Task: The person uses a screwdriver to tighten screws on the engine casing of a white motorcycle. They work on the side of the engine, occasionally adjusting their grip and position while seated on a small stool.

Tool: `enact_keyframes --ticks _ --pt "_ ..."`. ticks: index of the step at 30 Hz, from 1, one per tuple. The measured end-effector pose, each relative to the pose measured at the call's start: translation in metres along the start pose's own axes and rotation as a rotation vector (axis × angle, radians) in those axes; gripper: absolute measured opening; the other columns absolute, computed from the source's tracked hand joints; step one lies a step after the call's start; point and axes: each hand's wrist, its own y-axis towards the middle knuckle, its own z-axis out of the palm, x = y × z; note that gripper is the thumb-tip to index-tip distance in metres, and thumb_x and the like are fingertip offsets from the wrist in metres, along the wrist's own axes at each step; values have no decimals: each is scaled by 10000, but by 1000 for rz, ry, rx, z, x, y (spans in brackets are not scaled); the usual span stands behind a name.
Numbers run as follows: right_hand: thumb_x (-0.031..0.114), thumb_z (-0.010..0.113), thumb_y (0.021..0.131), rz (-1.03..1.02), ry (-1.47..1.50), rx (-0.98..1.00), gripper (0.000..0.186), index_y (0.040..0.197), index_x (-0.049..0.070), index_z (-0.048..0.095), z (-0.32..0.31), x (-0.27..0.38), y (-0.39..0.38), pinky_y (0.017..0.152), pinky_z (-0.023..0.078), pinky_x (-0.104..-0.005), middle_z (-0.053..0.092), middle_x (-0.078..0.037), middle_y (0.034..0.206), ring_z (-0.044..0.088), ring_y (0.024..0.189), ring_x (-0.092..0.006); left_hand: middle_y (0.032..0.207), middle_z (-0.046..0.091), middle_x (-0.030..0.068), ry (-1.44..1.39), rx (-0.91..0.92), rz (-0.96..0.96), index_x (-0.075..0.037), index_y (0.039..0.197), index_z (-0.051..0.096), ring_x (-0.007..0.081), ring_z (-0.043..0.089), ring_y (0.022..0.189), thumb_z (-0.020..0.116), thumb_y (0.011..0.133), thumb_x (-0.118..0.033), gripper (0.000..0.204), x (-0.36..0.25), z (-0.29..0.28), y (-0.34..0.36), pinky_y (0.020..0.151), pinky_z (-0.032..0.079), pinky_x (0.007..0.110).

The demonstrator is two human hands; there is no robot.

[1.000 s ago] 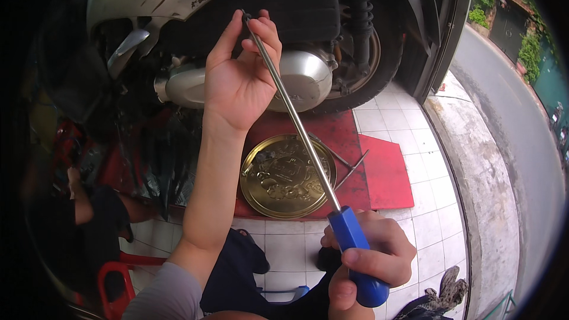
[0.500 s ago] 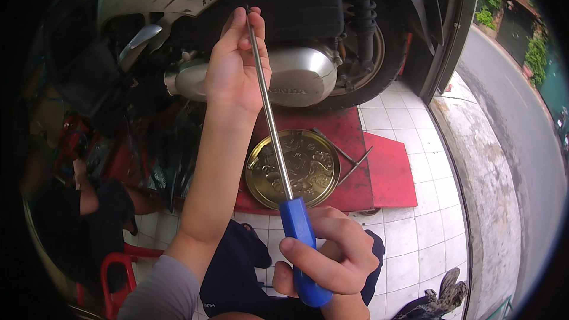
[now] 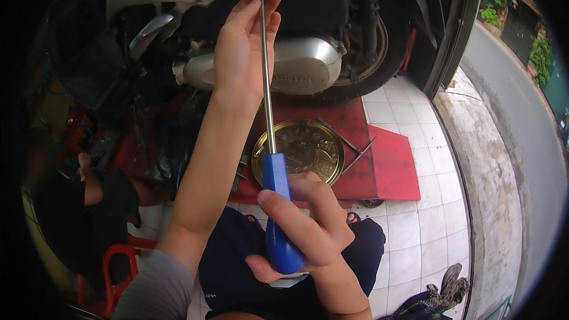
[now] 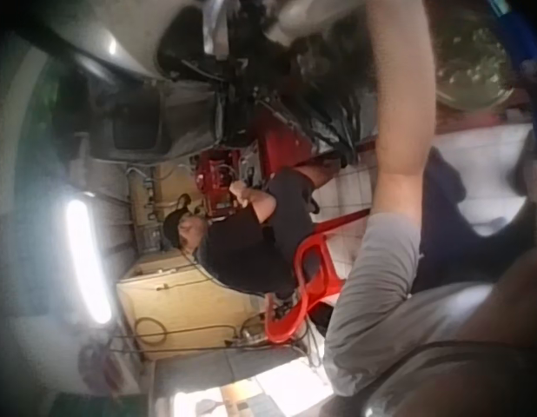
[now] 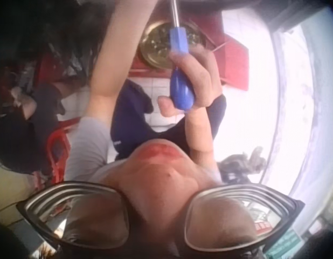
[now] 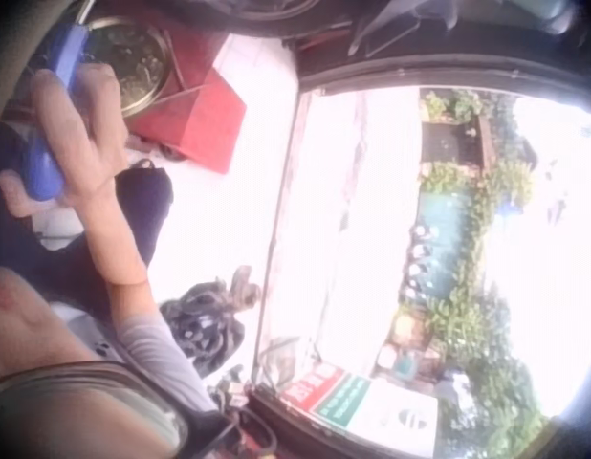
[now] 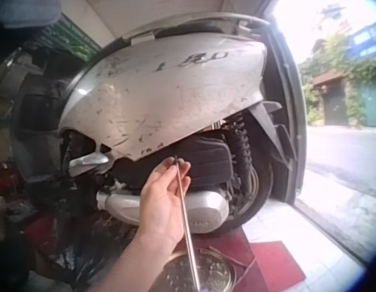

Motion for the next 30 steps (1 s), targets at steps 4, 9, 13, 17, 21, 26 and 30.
enact_keyframes --ticks 4,9,13,17,21,26,30 --pt "351 786 678 -3 -2 85 604 1077 -78 638 -1 -1 9 637 489 -361 591 -203 938 574 737 -286 1090 608 99 60 15 -13 -23 1106 536 213 612 1069 547 919 -67 192 -7 4 4 933 468 326" --pt "293 799 671 -54 -19 88 645 1172 -54 586 8 -1 23 665 499 -349 601 -186 987 582 788 -278 1117 598 92 138 12 -20 -31 1121 529 221 607 1083 550 916 -81 212 -11 3 12 941 454 339" --pt "251 795 673 -45 -44 108 644 1193 -51 563 9 0 33 666 498 -360 592 -178 990 577 795 -292 1124 597 92 156 25 -25 -29 1123 525 220 606 1088 544 921 -86 211 -10 3 19 933 459 335" --pt "222 787 671 -65 -69 117 626 1184 -49 552 10 1 42 653 491 -366 570 -164 958 570 784 -298 1116 601 110 187 17 -8 -3 1113 519 226 615 1073 530 926 -78 201 -11 3 23 917 477 330" --pt "365 731 705 -135 -130 34 606 1119 -52 585 13 -1 51 635 468 -314 623 -148 915 575 709 -232 1080 617 153 180 14 -26 50 1088 508 251 629 1047 520 920 -46 194 -14 3 32 899 517 323" --pt "278 725 687 -81 -132 53 547 1104 -48 586 13 11 58 621 455 -308 605 -145 894 561 693 -238 1047 630 211 176 -9 -121 100 1044 506 290 650 1010 522 896 3 178 -26 9 35 892 556 316" --pt "234 719 680 -42 -154 63 514 1100 -33 590 12 13 60 624 459 -305 576 -138 856 563 692 -244 1036 643 210 203 0 -130 97 1031 507 288 661 992 525 892 -3 172 -26 10 35 862 567 320"
